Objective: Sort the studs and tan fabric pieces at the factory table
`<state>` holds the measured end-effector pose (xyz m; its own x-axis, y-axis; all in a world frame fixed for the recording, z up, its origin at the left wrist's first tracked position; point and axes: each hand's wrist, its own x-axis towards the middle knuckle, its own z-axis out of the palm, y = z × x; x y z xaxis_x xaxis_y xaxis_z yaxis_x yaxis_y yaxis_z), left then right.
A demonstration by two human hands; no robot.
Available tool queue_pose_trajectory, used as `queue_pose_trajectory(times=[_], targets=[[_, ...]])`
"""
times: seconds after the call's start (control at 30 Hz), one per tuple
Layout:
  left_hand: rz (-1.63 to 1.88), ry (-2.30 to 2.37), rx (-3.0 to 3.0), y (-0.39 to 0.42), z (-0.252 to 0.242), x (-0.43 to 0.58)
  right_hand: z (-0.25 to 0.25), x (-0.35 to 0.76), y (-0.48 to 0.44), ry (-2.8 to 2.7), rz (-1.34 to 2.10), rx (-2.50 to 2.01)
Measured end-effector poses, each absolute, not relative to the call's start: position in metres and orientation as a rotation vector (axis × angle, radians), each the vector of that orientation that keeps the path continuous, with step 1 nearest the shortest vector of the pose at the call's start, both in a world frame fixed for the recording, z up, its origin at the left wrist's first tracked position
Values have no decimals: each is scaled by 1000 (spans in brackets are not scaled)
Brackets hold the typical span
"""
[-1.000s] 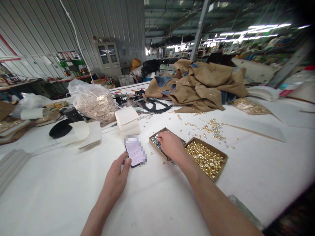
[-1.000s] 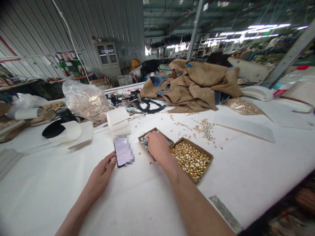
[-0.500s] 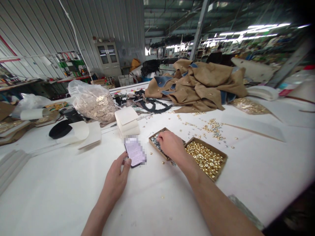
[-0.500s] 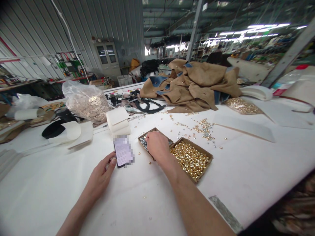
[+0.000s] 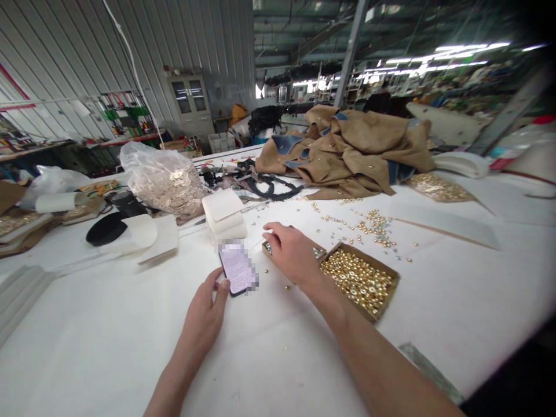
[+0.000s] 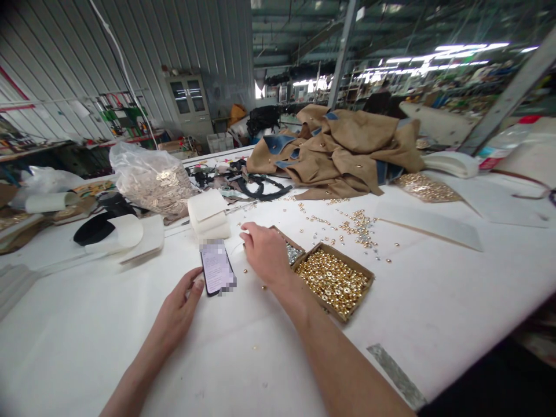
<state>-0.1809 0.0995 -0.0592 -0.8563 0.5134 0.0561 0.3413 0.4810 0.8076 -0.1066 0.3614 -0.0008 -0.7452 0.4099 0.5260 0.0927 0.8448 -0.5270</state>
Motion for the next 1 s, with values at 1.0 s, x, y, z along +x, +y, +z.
queue_pose_trajectory(times=[1.0], targets=[[1465, 2453, 779, 99, -75, -189, -21, -116, 337, -2464, 937, 124]])
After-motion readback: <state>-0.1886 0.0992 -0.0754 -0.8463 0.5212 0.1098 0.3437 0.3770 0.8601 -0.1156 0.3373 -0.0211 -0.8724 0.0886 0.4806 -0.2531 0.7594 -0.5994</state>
